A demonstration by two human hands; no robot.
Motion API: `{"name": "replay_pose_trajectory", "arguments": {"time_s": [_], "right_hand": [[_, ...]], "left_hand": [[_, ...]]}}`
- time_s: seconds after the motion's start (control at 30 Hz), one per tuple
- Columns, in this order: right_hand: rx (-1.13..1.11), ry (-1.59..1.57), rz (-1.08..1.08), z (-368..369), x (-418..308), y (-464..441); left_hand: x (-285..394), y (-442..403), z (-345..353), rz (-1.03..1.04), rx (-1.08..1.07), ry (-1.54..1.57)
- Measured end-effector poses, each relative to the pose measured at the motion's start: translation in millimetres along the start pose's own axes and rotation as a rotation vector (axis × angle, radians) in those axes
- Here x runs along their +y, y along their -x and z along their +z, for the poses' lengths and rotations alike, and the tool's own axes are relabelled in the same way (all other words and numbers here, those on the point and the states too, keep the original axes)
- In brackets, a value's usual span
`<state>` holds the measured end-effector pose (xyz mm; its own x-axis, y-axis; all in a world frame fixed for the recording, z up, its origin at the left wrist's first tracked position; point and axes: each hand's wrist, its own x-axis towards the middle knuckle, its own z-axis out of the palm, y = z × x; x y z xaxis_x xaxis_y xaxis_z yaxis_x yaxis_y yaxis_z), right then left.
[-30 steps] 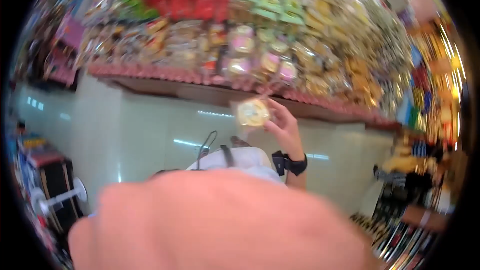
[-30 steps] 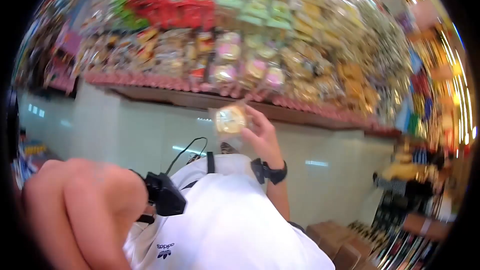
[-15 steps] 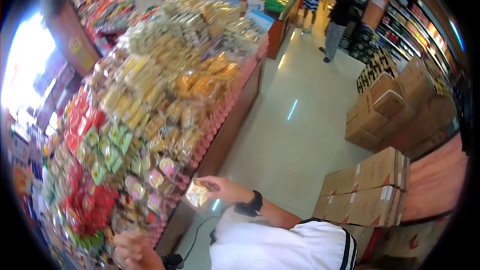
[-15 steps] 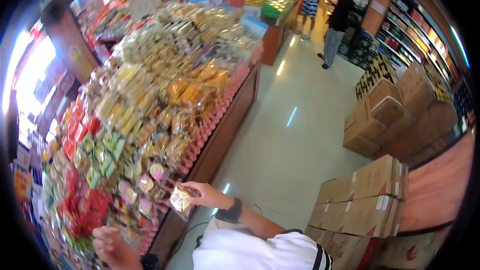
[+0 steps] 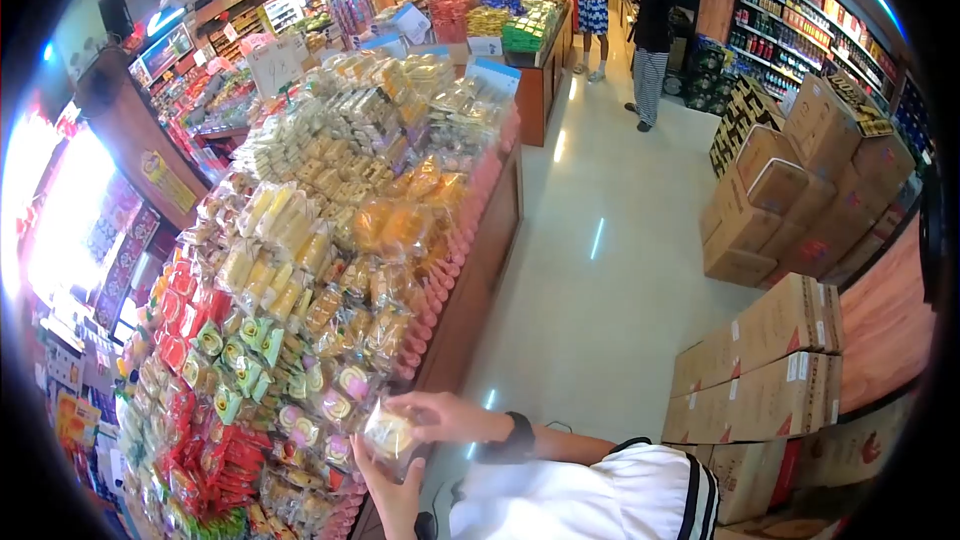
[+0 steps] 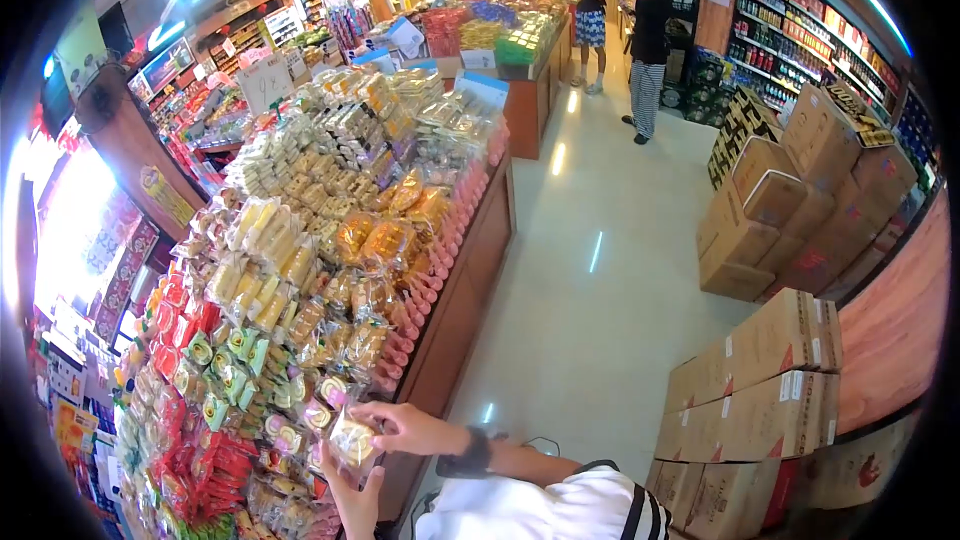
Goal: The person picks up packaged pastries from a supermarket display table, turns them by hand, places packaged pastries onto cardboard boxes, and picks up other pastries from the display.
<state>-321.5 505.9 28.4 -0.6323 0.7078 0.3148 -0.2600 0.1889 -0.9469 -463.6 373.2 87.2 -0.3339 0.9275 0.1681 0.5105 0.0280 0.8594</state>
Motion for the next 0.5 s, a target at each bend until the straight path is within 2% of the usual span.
{"name": "replay_pose_trajectory", "arguments": {"time_s": [0.03, 0.13, 0.3, 0.4, 0.5], "right_hand": [[-0.056, 0.052, 0.015, 6, -3, -2], [-0.171, 0.082, 0.041, 23, -13, -3], [-0.301, 0.110, 0.118, 52, -38, 11], [-0.374, 0.094, 0.166, 69, -49, 23], [-0.449, 0.060, 0.161, 89, -47, 33]], "left_hand": [[-1, 4, -4, 0.044, 0.045, -0.035], [-14, 22, -15, -0.165, 0.096, 0.178], [-17, 62, -33, -0.090, 0.240, 0.228], [-31, 90, -43, -0.114, 0.264, 0.297], [-32, 119, -54, -0.114, 0.355, 0.156]]}}
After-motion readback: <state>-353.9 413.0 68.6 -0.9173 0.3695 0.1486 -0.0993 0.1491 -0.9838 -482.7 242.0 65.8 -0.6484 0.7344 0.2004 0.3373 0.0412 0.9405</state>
